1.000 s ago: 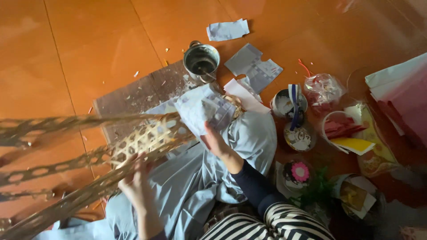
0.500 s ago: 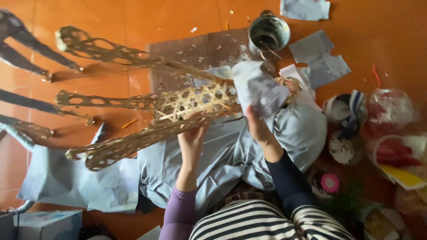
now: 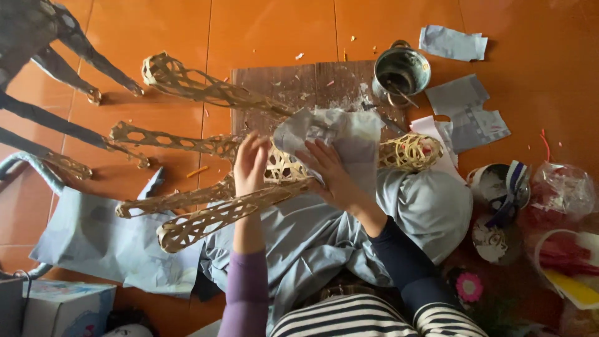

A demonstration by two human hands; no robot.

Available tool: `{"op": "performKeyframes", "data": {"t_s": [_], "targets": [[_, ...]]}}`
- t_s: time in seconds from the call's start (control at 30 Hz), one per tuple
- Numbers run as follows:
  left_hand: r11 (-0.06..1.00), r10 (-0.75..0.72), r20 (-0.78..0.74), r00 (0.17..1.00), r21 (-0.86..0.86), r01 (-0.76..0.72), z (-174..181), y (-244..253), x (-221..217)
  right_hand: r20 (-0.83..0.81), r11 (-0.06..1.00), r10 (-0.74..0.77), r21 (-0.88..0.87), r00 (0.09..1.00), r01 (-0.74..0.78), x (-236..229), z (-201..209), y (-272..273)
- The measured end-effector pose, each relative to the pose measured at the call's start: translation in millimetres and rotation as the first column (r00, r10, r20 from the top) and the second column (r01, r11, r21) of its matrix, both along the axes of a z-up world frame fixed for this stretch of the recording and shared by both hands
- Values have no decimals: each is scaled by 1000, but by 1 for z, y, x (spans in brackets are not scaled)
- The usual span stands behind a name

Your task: Applying paper strips with paste to a bamboo giraffe frame to create a paper mache sculpture.

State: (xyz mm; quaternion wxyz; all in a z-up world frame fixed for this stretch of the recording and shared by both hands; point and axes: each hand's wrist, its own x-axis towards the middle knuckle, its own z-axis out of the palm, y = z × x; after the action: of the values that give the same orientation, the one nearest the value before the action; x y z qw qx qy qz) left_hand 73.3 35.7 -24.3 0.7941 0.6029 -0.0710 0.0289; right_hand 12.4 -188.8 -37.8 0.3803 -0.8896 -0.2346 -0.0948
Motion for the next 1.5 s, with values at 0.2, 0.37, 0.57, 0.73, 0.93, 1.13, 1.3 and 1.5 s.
{"op": "performKeyframes", "data": {"t_s": [0.2,0.37,0.57,0.73,0.93,1.13,1.3,1.5], "targets": [[770,-89,26,996,635,53,31,-11,41,30,998,33,-54,999,-31,1,-6,-3],[929,-189,-253,949,267,257,-74,-3,67,70,962,-73,268,995,52,-14,15,-26],[959,-274,-154,949,36,282,-89,-5,56,-14,698,-636,417,772,582,-4,-24,-92],[954,-297,-173,939,-17,299,-103,0,66,-350,732,-509,305,786,609,18,-81,-118],[972,-218,-212,953,39,231,-84,-8,52,-57,702,-682,226,729,675,16,-9,-94],[965,-132,-242,961,190,181,-96,-19,57,78,741,-667,-32,741,670,24,-27,-112],[969,-140,-251,958,163,184,-91,-18,54,91,723,-684,-47,723,690,19,10,-101],[977,-148,-354,923,92,192,-83,-18,50,201,883,-163,-408,966,234,18,32,-55]]}}
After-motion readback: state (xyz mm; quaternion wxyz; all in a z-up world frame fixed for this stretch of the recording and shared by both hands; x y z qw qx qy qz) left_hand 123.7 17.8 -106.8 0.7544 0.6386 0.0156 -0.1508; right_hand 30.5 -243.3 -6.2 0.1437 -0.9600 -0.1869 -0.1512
